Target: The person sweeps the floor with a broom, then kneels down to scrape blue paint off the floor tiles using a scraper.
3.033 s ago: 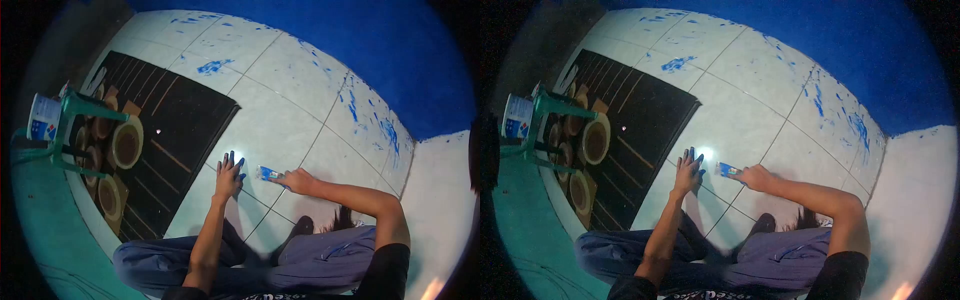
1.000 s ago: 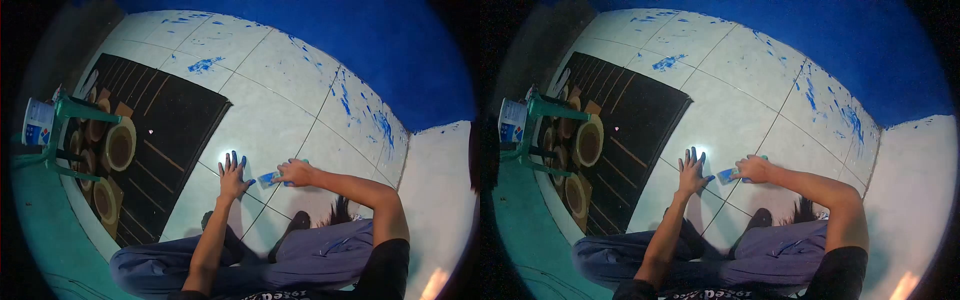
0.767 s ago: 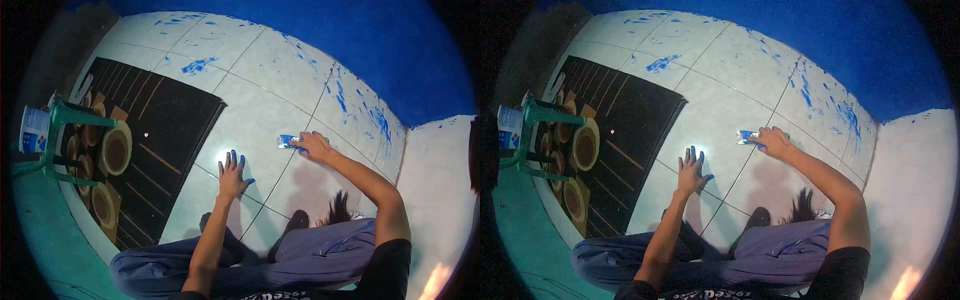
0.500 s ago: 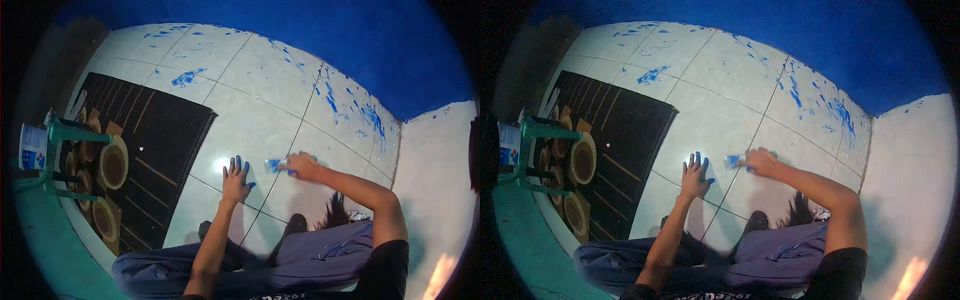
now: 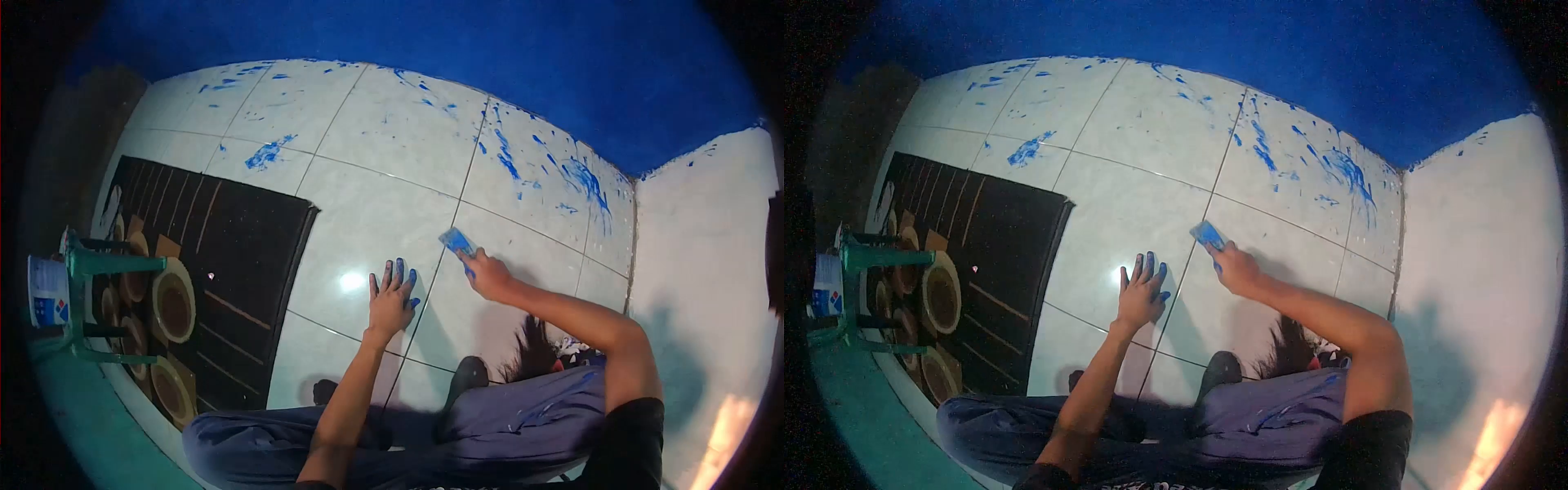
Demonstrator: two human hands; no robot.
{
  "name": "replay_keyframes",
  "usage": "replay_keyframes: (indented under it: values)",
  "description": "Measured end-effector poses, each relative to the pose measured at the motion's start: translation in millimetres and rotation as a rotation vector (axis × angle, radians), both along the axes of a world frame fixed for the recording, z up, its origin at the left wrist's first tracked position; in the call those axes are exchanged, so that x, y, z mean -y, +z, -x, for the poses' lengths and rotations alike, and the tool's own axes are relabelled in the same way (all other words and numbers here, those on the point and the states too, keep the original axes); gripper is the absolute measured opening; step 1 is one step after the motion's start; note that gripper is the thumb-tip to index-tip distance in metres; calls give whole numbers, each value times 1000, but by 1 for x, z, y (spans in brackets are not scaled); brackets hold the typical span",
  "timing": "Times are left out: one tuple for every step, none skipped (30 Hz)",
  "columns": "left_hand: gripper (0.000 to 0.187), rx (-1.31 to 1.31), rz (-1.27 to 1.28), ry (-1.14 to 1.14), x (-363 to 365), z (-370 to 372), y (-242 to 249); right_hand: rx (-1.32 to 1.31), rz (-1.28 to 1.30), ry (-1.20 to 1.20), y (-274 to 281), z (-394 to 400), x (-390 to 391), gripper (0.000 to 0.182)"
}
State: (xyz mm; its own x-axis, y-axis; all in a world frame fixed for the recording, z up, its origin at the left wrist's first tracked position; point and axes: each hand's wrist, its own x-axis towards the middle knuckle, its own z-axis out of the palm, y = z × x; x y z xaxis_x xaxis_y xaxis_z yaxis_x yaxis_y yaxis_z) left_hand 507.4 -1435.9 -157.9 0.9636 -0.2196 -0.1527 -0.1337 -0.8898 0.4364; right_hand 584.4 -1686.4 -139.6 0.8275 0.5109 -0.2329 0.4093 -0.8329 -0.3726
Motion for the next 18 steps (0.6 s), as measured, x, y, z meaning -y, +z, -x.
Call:
replay_keyframes:
  values:
    - [64, -3, 7, -9, 1, -3, 1, 17, -54, 14, 0, -9, -1, 52]
    - [64, 1, 3, -17, 3, -5, 1, 22, -58, 6, 1, -7, -4, 52]
    - [65, -15, -2, -18, 5, -6, 1, -12, -19, -28, 0, 0, -10, 52]
    - [65, -32, -9, -17, 5, -8, 2, -47, 18, -60, 1, 8, -18, 52]
    - [66, -21, 11, -19, 5, -10, 2, -144, 117, -43, 17, 22, -24, 56]
    - [66, -23, 6, -23, 4, -12, 2, -137, 69, 19, 13, 36, -23, 62]
    - [65, -29, 3, -18, 5, -14, 4, -169, 104, 56, 21, 44, -24, 64]
    - [65, -37, 4, -16, 8, -15, 5, -203, 141, 92, 29, 49, -23, 66]
    - [65, -49, -3, -17, 10, -18, 5, -215, 142, 82, 24, 49, -17, 66]
    - [65, -60, 0, -28, 13, -17, 5, -179, 140, 40, 16, 46, -7, 66]
    - [65, -40, -17, -14, 15, -18, 4, -138, 139, 1, 10, 38, 3, 65]
    - [64, -16, -35, 0, 17, -20, 4, -144, 114, -104, 4, 29, 14, 65]
    - [64, -6, -44, -4, 19, -20, 2, -121, 99, -166, 1, 20, 24, 65]
    - [64, -5, -38, -13, 22, -21, -1, -97, 87, -229, -1, 17, 34, 66]
    - [62, 24, -30, -7, 25, -23, -5, -94, 93, -242, -4, 21, 39, 66]
    - [61, 54, -22, -4, 30, -26, -2, -111, 67, -307, -4, 26, 40, 65]
    - [63, 11, -27, -32, 35, -29, 0, -129, 41, -370, -3, 32, 41, 64]
    - [63, 14, -21, -46, 43, -33, 2, -125, 45, -384, -3, 40, 43, 64]
